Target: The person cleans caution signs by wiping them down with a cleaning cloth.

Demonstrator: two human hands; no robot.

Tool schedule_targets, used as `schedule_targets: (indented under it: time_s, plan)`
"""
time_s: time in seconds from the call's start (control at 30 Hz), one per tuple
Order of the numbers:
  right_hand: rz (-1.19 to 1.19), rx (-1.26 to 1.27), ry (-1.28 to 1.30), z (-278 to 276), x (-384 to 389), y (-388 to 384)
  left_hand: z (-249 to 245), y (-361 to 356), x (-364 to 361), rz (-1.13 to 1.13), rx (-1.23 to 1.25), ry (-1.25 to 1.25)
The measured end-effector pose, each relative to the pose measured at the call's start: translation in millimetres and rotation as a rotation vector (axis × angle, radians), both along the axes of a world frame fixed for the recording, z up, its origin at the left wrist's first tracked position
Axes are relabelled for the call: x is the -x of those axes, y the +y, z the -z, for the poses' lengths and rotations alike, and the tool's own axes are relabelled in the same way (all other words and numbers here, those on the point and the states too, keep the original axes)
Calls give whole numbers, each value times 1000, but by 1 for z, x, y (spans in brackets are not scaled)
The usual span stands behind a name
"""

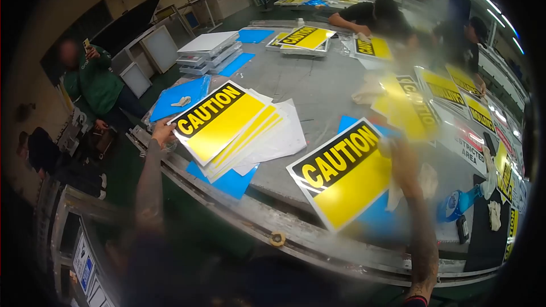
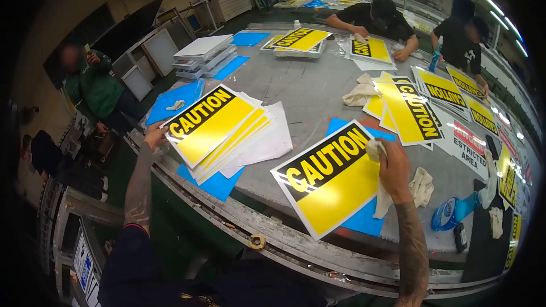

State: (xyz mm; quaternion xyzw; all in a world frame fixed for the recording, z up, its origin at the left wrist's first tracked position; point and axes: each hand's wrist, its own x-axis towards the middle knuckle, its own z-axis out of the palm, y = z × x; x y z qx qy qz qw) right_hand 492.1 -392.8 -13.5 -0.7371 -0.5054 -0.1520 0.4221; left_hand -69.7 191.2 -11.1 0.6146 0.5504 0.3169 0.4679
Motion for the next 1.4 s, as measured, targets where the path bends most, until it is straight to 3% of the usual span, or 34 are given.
schedule_targets:
  time_s: [0.07, 0.13, 0.2, 0.23, 0.3, 0.33, 0.37, 0.4, 0.43, 0.47, 0.53, 0.6, 0.67, 0.73, 0.77, 0.83, 0.87, 0.93, 1.0, 1.07, 1.23, 1.37, 1.4]
  plan:
    - [13, 101, -26, -9, 17, -27, 9, 21, 5, -34, -98, 300]
    - [-13, 136, -56, -1, 28, -44, 13, 18, 3, -54, -207, 407]
    - [-27, 168, 13, 21, 29, -61, 16, 9, -3, -130, -678, 736]
    - [-23, 171, 27, 24, 34, -66, 8, -8, -17, -142, -829, 759]
    - [1, 182, 42, 21, 38, -68, -6, -64, -63, 5, -1047, 568]
    - [7, 191, 55, 21, 40, -67, -12, -106, -97, 175, -989, 411]
    - [32, 144, 61, 21, 41, -65, -26, -169, -132, 322, -776, 254]
    - [49, 98, 60, 20, 42, -60, 4, -192, -150, 518, -684, 152]
    - [61, 50, 51, 19, 43, -56, -10, -261, -176, 645, -630, 248]
    - [57, 29, 25, 20, 49, -51, 0, -295, -188, 791, -775, 274]
    - [58, -31, -57, 19, 57, -49, 24, -337, -217, 879, -859, 278]
    - [-54, 138, -148, 21, 65, -49, 9, -365, -242, 882, -841, 515]
    - [-139, 304, -198, 41, 70, -51, 24, -360, -249, 850, -818, 490]
    - [-130, 339, -364, 70, 56, -45, 19, -351, -257, 883, -628, 512]
    - [-172, 333, -337, 75, 48, -47, 41, -336, -262, 863, -690, 474]
    - [-240, 328, -327, 66, 45, -20, 27, -327, -271, 850, -520, 524]
    - [-227, 348, -326, 60, 48, -24, 46, -310, -280, 862, -540, 522]
    - [-202, 377, -368, 65, 46, -45, 39, -299, -283, 947, -337, 445]
    - [-187, 343, -201, 38, 66, -54, 24, -299, -284, 921, -130, 380]
    - [-190, 371, -146, 43, 62, -57, 29, -294, -283, 876, 47, 103]
    - [-185, 372, -113, 38, 63, -58, 11, -296, -276, 797, 357, -103]
    - [-184, 364, -102, 32, 65, -58, 8, -296, -278, 783, 316, 45]
    - [-178, 363, -106, 34, 65, -63, 28, -283, -279, 862, 273, 79]
